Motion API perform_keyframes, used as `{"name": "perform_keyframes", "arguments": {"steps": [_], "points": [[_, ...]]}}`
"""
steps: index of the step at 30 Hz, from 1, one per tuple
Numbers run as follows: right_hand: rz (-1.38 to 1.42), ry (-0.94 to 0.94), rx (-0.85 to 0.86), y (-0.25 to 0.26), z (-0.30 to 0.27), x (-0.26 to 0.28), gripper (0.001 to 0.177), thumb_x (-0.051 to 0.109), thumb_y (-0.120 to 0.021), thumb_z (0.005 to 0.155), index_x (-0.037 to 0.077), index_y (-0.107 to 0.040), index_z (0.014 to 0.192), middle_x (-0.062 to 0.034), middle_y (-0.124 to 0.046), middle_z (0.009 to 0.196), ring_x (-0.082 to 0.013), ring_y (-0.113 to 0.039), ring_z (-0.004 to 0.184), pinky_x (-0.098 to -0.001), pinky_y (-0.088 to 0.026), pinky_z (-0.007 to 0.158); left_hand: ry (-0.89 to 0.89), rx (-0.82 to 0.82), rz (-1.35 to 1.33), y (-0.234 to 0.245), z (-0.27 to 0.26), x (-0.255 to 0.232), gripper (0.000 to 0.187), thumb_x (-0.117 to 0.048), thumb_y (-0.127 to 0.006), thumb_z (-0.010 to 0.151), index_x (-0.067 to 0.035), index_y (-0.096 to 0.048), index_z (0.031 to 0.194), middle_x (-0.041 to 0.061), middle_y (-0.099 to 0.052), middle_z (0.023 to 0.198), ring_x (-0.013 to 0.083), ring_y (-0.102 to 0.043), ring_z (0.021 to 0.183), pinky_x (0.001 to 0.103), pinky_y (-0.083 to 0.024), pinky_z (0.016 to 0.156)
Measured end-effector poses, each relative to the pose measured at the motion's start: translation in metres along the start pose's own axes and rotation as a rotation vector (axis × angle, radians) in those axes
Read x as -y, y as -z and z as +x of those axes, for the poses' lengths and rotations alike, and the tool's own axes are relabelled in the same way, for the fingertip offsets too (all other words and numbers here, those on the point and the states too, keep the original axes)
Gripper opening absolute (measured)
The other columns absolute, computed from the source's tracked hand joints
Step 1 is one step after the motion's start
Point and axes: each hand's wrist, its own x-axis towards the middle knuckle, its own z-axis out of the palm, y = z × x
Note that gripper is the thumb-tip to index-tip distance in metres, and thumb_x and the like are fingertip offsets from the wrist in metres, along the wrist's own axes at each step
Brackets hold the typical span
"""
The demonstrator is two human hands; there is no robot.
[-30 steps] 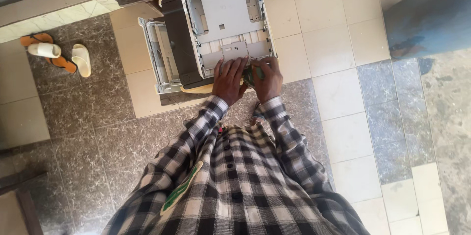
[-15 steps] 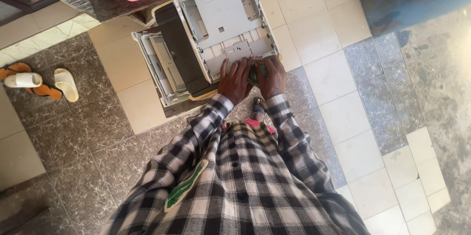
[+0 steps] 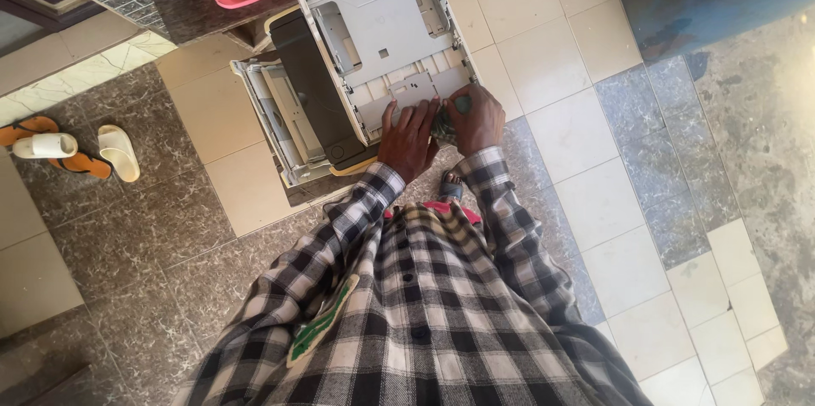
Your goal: The person wipes the interior of an open printer with a green cloth, moving the cloth across various internal surfaces and edges. The person uses both hands to stabilize the printer while cleaning.
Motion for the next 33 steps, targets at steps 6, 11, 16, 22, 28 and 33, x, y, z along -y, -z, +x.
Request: {"name": "perform_keyframes", "arguments": {"steps": [6,11,16,22,28,33], "points": [[-0.054,0.232,-0.061,-0.005,-0.020,-0.002,0.010,0.014,-0.073,0.097,0.008,-0.068,0.103,-0.0102,-0.062,0.098,-0.0275,-0.067,0.087,-0.0392,-0.059,0.071,0.047,-0.027,-0.044,-0.001,0.002,-0.008,0.095,-0.030,-0.079,0.076,-0.005,-0.035,0.156,0.011,-0.053,0.137,0.0279,-0.051,0.124,0.058,-0.022,0.122],[-0.155,0.445,-0.053,-0.002,-0.033,-0.018,0.027,0.012,-0.072,0.090,0.008,-0.068,0.117,-0.0080,-0.060,0.103,-0.0277,-0.065,0.092,-0.0430,-0.058,0.070,0.049,-0.121,-0.020,-0.003,-0.002,-0.010,0.088,-0.030,-0.079,0.082,-0.007,-0.039,0.157,0.010,-0.054,0.136,0.0271,-0.052,0.122,0.057,-0.024,0.121],[-0.216,0.638,0.057,-0.001,0.006,-0.044,0.028,0.010,-0.075,0.086,0.010,-0.071,0.114,-0.0061,-0.061,0.104,-0.0236,-0.067,0.094,-0.0374,-0.063,0.074,0.065,-0.136,-0.007,-0.006,0.002,-0.011,0.083,-0.029,-0.078,0.082,-0.006,-0.044,0.154,0.010,-0.057,0.133,0.0277,-0.053,0.119,0.055,-0.029,0.118],[-0.199,0.817,0.298,0.007,0.035,-0.057,0.035,0.016,-0.080,0.083,0.016,-0.077,0.118,-0.0067,-0.064,0.099,-0.0225,-0.067,0.087,-0.0351,-0.065,0.075,0.078,-0.186,0.018,-0.009,-0.002,-0.016,0.068,-0.029,-0.080,0.084,-0.006,-0.054,0.142,0.010,-0.059,0.132,0.0279,-0.054,0.118,0.052,-0.034,0.116],[0.065,0.766,0.347,0.031,0.043,-0.049,0.019,0.013,-0.079,0.087,0.013,-0.077,0.105,-0.0054,-0.066,0.104,-0.0234,-0.070,0.095,-0.0344,-0.064,0.082,0.083,-0.219,0.078,-0.005,-0.004,-0.024,0.061,-0.029,-0.077,0.089,-0.008,-0.056,0.142,0.007,-0.061,0.131,0.0260,-0.055,0.117,0.050,-0.036,0.114],[0.272,0.536,0.167,0.039,0.022,-0.047,0.012,0.006,-0.076,0.086,0.008,-0.072,0.098,-0.0078,-0.067,0.106,-0.0274,-0.071,0.092,-0.0402,-0.061,0.079,0.115,-0.221,0.069,-0.003,-0.001,-0.027,0.061,-0.027,-0.076,0.089,-0.010,-0.057,0.144,0.007,-0.062,0.130,0.0263,-0.055,0.116,0.048,-0.038,0.111]]}}
